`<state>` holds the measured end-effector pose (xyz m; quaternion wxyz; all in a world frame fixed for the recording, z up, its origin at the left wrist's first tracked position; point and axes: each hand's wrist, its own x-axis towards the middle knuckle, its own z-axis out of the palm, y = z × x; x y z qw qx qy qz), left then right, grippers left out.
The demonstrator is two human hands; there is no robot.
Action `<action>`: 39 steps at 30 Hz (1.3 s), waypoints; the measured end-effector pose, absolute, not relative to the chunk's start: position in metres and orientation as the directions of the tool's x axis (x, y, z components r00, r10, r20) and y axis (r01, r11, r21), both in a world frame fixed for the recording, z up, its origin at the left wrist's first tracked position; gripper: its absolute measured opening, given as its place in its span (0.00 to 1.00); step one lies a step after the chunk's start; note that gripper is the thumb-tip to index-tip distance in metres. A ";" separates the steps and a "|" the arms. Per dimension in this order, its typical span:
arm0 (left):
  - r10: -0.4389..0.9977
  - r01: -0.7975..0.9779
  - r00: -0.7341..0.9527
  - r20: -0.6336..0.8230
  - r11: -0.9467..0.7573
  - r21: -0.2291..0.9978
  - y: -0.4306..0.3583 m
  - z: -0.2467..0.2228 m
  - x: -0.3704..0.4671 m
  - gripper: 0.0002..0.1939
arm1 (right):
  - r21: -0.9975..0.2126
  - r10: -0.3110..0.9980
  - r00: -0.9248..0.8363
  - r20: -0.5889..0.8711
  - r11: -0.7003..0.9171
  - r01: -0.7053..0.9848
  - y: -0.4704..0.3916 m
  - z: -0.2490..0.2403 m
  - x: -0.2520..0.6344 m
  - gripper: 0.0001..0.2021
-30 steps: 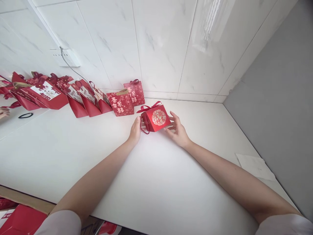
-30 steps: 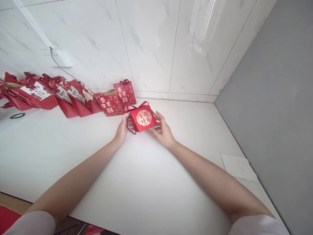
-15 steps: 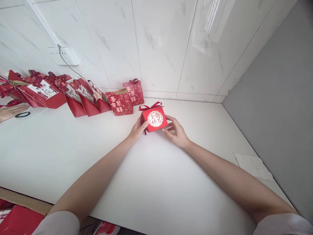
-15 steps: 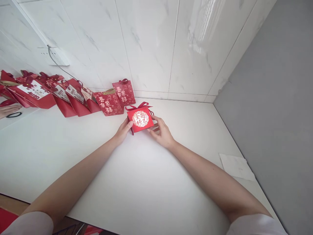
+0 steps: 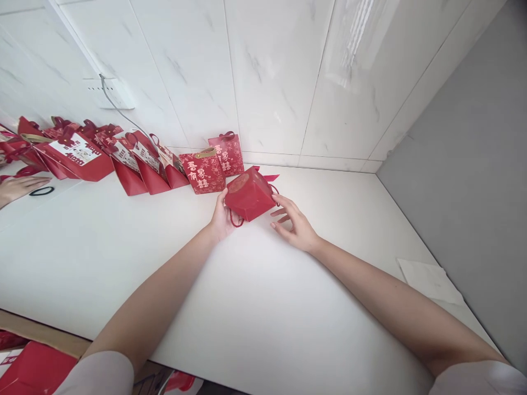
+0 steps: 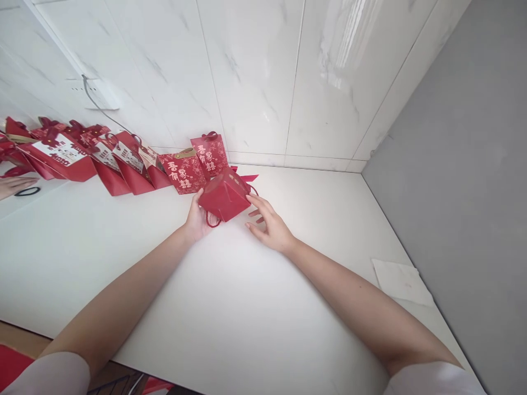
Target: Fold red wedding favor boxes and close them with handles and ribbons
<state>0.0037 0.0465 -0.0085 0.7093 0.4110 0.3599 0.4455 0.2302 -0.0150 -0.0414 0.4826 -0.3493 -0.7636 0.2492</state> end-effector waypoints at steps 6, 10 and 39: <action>0.842 -0.392 0.461 -0.281 0.477 0.787 0.049 -0.007 -0.007 0.44 | -0.654 0.740 -0.292 0.606 0.672 0.347 -0.020 -0.041 0.228 0.29; 0.813 -0.432 0.468 -0.346 0.552 0.713 0.052 -0.008 -0.009 0.48 | -0.655 0.744 -0.314 0.590 0.668 0.353 -0.019 -0.043 0.229 0.26; 0.921 -0.426 0.346 -0.180 0.325 0.844 0.046 -0.017 -0.001 0.22 | -0.722 0.803 -0.285 0.524 0.596 0.352 -0.019 -0.040 0.233 0.22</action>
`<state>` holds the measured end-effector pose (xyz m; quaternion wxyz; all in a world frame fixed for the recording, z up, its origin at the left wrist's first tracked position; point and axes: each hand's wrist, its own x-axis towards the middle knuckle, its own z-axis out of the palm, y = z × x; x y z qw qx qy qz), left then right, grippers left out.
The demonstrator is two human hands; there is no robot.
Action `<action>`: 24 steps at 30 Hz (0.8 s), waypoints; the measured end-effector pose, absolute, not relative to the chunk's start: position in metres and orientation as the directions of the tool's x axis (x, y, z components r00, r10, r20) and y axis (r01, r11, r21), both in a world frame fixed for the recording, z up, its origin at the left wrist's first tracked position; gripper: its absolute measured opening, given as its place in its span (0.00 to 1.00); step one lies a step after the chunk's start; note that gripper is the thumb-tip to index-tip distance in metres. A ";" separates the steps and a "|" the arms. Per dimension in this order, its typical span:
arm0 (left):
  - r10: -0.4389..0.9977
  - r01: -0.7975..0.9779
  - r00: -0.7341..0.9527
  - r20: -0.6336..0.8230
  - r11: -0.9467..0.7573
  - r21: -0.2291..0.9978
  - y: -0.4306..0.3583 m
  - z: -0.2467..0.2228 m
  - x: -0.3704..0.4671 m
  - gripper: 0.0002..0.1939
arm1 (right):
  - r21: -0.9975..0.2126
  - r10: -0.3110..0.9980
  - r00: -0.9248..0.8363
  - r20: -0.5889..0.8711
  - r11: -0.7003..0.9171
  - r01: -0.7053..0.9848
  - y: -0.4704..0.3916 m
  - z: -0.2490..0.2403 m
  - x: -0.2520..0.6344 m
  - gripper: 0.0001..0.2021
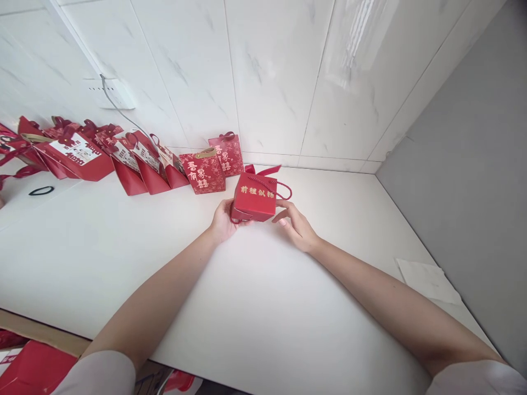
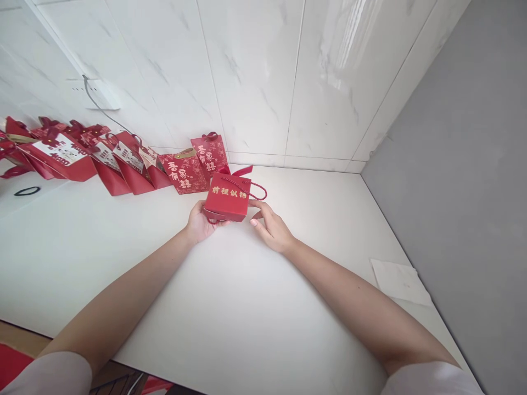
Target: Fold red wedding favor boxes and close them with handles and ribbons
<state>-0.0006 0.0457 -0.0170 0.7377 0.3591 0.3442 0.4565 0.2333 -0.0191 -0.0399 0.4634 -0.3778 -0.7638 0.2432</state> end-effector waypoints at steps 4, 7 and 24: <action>0.970 -0.369 0.242 0.036 0.057 0.928 0.049 -0.029 0.006 0.24 | -0.758 0.849 -0.206 0.487 0.528 0.382 -0.019 -0.039 0.233 0.24; 0.967 -0.194 0.112 0.228 -0.204 0.960 0.051 -0.034 0.009 0.30 | -0.795 0.880 -0.193 0.435 0.476 0.377 -0.016 -0.042 0.232 0.25; 0.985 0.002 0.038 0.166 -0.166 0.986 0.052 -0.024 -0.017 0.23 | -0.964 0.941 0.222 0.256 0.265 -0.015 -0.004 -0.039 0.242 0.21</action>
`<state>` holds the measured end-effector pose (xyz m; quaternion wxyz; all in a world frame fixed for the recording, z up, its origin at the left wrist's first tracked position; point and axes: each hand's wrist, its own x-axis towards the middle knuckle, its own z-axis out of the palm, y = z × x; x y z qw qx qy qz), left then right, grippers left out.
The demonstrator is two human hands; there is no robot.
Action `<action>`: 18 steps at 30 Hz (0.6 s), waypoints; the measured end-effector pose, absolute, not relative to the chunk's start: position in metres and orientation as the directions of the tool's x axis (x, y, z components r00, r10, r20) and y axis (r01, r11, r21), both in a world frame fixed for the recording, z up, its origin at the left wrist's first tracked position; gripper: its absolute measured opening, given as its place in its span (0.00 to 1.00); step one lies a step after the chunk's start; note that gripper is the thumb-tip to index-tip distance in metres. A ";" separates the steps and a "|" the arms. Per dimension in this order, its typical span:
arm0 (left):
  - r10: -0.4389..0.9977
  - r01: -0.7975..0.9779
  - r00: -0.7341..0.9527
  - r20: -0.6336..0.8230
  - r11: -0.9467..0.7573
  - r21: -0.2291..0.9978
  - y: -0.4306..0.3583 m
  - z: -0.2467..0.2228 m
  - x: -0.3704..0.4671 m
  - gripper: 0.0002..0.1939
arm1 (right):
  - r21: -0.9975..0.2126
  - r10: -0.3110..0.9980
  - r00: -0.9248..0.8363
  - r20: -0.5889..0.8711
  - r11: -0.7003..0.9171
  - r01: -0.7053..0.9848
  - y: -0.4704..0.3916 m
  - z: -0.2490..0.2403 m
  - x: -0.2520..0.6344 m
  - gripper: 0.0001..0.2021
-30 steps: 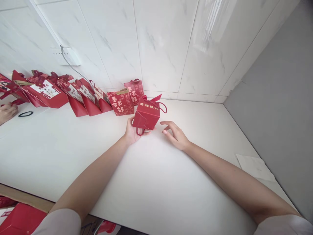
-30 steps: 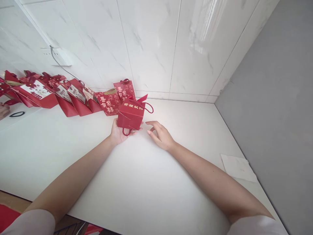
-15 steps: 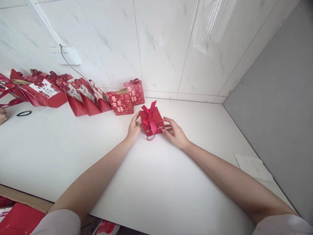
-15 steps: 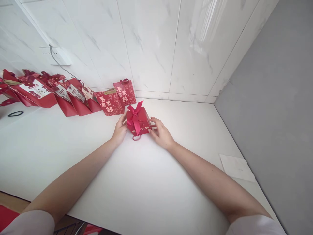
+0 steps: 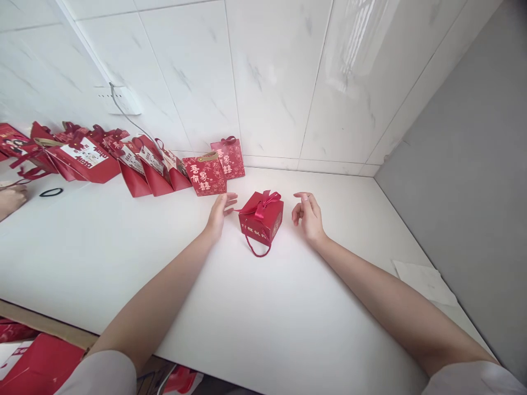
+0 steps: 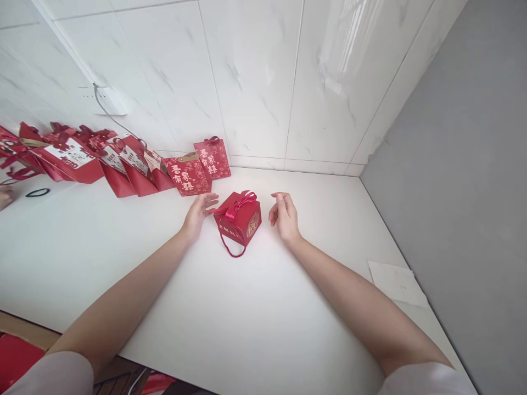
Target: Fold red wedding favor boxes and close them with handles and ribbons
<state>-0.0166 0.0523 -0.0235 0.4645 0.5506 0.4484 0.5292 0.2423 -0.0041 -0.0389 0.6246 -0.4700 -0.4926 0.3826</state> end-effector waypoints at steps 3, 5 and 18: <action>0.971 0.028 0.206 0.123 -0.132 0.991 0.042 -0.018 -0.013 0.31 | -0.974 0.977 0.045 0.208 0.211 -0.087 -0.013 -0.034 0.237 0.24; 0.967 0.092 0.199 0.162 -0.182 0.979 0.036 -0.010 -0.013 0.33 | -0.975 0.979 0.038 0.198 0.201 -0.095 -0.015 -0.034 0.234 0.25; 0.747 0.372 0.623 0.231 -0.544 0.752 0.024 0.087 0.013 0.41 | -0.987 0.973 0.177 0.150 0.157 -0.027 -0.004 -0.043 0.243 0.25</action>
